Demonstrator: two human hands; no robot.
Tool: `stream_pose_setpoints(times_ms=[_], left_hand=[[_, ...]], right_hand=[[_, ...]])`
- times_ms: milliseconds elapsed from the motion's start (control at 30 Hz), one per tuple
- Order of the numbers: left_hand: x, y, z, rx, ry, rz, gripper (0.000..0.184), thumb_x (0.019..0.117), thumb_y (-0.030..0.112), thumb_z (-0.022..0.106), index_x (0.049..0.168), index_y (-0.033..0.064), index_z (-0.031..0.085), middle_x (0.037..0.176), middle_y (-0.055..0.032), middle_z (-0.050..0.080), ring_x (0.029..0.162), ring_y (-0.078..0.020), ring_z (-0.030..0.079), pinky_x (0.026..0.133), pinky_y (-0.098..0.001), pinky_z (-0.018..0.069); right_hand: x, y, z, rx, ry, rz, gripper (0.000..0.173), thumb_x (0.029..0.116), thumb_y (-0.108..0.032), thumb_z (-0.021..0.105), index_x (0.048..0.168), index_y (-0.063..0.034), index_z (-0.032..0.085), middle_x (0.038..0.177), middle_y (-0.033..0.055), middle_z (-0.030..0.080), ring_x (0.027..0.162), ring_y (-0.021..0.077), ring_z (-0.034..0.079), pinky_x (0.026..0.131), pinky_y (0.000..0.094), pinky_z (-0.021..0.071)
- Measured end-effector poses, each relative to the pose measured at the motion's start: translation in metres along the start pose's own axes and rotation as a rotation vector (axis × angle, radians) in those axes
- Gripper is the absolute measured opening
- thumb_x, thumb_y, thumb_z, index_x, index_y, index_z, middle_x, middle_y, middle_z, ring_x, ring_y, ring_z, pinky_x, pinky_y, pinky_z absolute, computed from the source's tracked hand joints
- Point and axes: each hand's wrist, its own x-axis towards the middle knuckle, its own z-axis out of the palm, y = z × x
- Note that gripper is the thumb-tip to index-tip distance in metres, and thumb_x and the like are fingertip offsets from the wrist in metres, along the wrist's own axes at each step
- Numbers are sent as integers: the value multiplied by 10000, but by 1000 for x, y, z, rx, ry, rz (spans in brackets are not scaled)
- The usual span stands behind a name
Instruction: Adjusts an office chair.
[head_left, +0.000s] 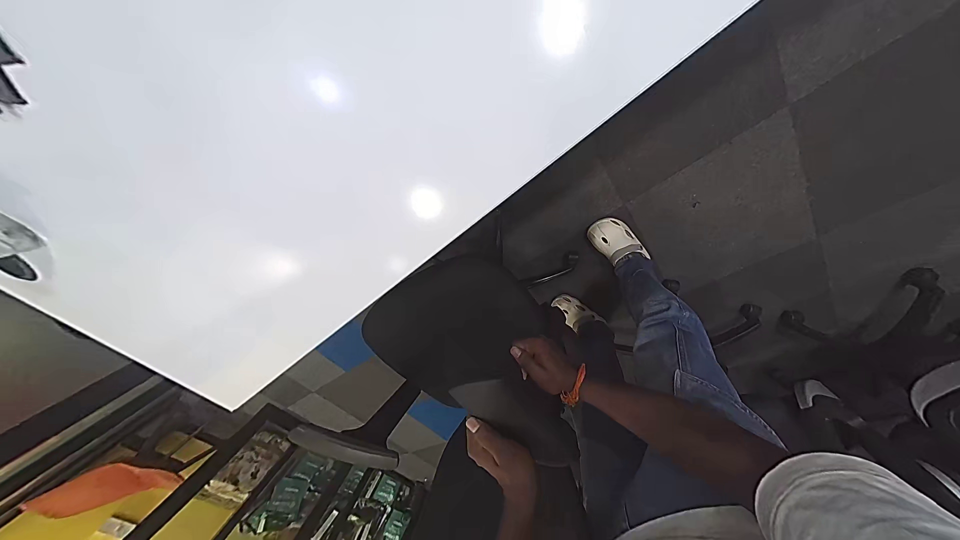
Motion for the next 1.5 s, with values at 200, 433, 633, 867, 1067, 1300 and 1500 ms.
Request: stream_pose_setpoints(times_ms=[200, 433, 633, 867, 1067, 1300, 1500], left_hand=[[7, -26, 43, -79, -61, 14, 493, 1086, 235, 214, 1024, -88, 581, 833, -6, 610, 837, 50, 637, 819, -154, 537], [8, -19, 37, -45, -72, -46, 475, 1081, 237, 219, 909, -14, 585, 733, 35, 581, 738, 46, 631, 729, -159, 539], [10, -21, 25, -77, -39, -43, 480, 1089, 219, 222, 784, 56, 555, 648, 74, 567, 656, 34, 638, 659, -177, 555], [20, -24, 28, -89, -22, -15, 489, 1092, 214, 218, 750, 78, 540, 618, 88, 548, 619, 42, 621, 622, -170, 545], [20, -4, 8, -96, -18, -7, 478, 1089, 195, 224, 739, 100, 535, 599, 118, 542, 601, 55, 615, 607, -160, 543], [22, 8, -5, -88, -46, -29, 451, 1086, 194, 219, 771, 112, 531, 625, 137, 542, 627, 83, 611, 629, -138, 535], [24, -6, -8, -136, -114, 38, 484, 1095, 307, 187, 1001, 19, 565, 806, 107, 579, 791, 83, 604, 768, -134, 517]], right_hand=[[11, 42, -19, 110, 47, -42, 407, 1076, -295, 385, 797, -54, 556, 640, -8, 500, 593, 90, 499, 612, 305, 445], [17, 86, -42, 146, -169, -81, 452, 1096, -335, 376, 1001, 13, 648, 827, 61, 672, 765, 108, 629, 777, 322, 529], [15, 89, -31, 24, -186, -86, 460, 1086, -336, 377, 941, -1, 658, 775, 85, 639, 718, 165, 610, 726, 387, 518], [15, 85, -18, -31, -35, -2, 560, 1072, -418, 288, 814, -37, 607, 714, 82, 593, 710, 227, 602, 718, 477, 498], [4, 59, -10, 18, -3, -10, 550, 1079, -405, 281, 811, -48, 603, 709, 60, 577, 703, 198, 593, 715, 445, 506], [-1, 47, -6, 11, 0, 0, 517, 1084, -385, 317, 816, -43, 597, 694, 61, 555, 674, 195, 573, 671, 432, 490], [8, 51, -34, 248, -34, -80, 548, 1085, -378, 325, 1141, 71, 636, 1038, 151, 710, 977, 187, 690, 935, 393, 558]])
